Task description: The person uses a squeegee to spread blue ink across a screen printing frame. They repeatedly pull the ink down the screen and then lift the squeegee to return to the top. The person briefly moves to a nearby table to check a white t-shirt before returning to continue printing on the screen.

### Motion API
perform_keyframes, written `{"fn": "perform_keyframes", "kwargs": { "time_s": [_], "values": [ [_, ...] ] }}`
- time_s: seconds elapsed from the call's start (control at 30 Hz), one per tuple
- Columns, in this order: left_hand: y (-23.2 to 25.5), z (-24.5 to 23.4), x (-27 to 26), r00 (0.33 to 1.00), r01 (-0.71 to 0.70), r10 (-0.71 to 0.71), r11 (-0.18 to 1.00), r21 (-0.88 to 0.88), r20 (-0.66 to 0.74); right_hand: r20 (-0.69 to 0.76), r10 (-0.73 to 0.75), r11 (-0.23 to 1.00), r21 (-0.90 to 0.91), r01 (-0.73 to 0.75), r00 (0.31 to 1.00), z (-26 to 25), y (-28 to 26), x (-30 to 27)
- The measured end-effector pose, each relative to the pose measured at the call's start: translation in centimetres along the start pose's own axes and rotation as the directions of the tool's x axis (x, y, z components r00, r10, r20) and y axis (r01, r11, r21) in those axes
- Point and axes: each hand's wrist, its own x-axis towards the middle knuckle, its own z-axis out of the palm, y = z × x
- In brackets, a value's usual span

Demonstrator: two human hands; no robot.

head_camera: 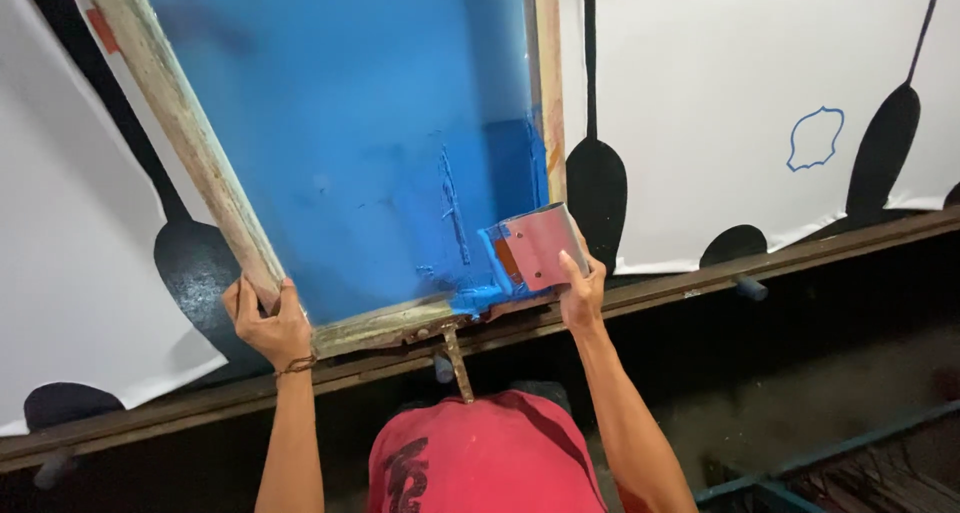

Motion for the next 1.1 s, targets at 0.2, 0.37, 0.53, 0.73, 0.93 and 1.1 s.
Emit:
{"fn": "perform_keyframes", "kwargs": {
  "time_s": [0.2, 0.37, 0.53, 0.73, 0.93, 1.1],
  "values": [
    [3.1, -1.0, 0.9, 0.998, -0.04, 0.038, 0.999, 0.035, 0.043, -0.062, 0.043, 0.999, -0.009, -0.044, 0.997, 2.3, -3.2, -0.1],
    [5.3, -1.1, 1.2, 0.998, 0.029, -0.029, 1.0, 0.001, 0.054, 0.003, 0.031, 0.997, -0.069, -0.031, 1.0, -0.4, 1.2, 0.2],
    [5.1, -1.2, 1.4, 0.995, 0.046, -0.048, 0.999, 0.025, 0.085, -0.053, 0.108, 0.994, -0.023, -0.109, 0.993, 0.1, -0.5, 0.6],
    [12.2, -0.2, 1.1, 0.997, -0.059, 0.071, 0.957, 0.285, -0.031, 0.32, -0.187, 0.807, -0.49, 0.331, 0.929, -4.8, 2.2, 3.3],
    [23.4, 5.7, 0.1, 0.871, -0.465, 0.454, 0.885, 0.017, 0.189, 0.687, -0.433, 0.147, -0.585, 0.797, 0.584, -1.3, 0.5, 7.4],
    [26.3, 9.8, -0.3, 0.735, -0.643, 0.597, 0.764, 0.051, 0.32, 0.722, -0.492, -0.014, -0.566, 0.824, 0.487, -0.2, 1.5, 9.0]
  ]
}}
